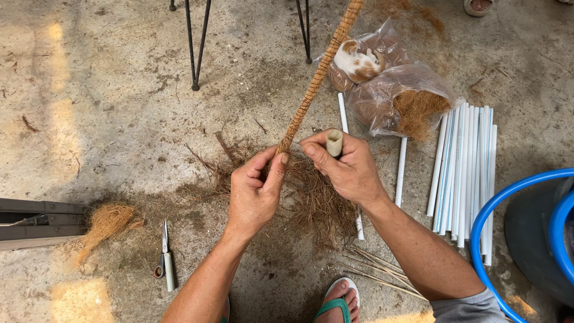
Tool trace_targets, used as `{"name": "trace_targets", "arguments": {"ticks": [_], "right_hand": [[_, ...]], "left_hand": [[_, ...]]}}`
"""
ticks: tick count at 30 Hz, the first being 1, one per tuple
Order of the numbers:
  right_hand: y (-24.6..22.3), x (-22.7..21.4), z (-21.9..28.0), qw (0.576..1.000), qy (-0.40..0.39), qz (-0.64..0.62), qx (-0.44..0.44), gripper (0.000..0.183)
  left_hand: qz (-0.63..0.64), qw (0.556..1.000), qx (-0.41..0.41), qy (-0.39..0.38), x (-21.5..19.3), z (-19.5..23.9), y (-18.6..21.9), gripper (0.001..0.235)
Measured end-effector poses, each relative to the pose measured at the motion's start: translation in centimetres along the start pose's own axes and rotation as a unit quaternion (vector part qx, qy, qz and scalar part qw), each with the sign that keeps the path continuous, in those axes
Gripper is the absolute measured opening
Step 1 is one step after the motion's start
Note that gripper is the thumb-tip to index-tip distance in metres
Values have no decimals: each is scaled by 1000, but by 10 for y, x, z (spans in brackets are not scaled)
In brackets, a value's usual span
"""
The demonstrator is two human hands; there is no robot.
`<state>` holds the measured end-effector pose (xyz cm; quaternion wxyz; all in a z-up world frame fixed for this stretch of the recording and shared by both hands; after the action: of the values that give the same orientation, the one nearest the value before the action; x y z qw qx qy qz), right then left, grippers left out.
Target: The person braids natural fibers around a long stick to form a rope. They repeatedly gather fibers from a pile on the floor, wrap them around the stick, and pull them tight to extend the braided section.
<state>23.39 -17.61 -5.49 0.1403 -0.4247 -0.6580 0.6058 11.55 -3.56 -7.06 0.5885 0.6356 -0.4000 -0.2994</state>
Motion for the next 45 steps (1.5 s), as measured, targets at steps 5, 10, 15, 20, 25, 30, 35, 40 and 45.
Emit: {"name": "trace_targets", "arguments": {"ticks": [5, 10, 15, 20, 25, 30, 35, 40, 45], "right_hand": [[1, 1, 3, 996, 28, 66, 60, 22], [-9, 5, 7, 994, 25, 102, 13, 19], [7, 12, 18, 992, 38, 55, 109, 21], [17, 22, 26, 990, 80, -26, 110, 19], [30, 31, 34, 969, 131, -172, 122, 16], [35, 29, 42, 960, 169, -165, 150, 12], [44, 22, 44, 953, 165, -198, 161, 11], [54, 8, 36, 945, 128, -270, 133, 10], [59, -1, 38, 946, 66, -281, 147, 10]], "left_hand": [[-106, 983, 144, 29, 0, 3, 14, 24], [-172, 973, 148, 40, 3, 1, 13, 21], [-187, 959, 204, 56, 5, 9, 16, 21], [-217, 944, 239, 67, 10, 13, 10, 22], [-288, 911, 281, 96, 19, 24, 8, 23], [-282, 913, 276, 101, 28, 30, 10, 25], [-240, 940, 230, 73, 34, 33, 9, 29], [-120, 987, 107, 15, 32, 25, -6, 36], [70, 995, -23, -74, 25, 4, -28, 26]]}}
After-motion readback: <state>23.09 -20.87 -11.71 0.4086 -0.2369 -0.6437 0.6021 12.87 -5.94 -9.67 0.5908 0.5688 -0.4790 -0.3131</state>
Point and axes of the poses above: each hand's wrist, its own z-axis away from the middle knuckle, its own x-axis out of the palm, y = z × x, the point moved 7 cm from there along -z, towards the middle knuckle, and after that the axes turned 10 degrees about z, right-handed, at the moved point
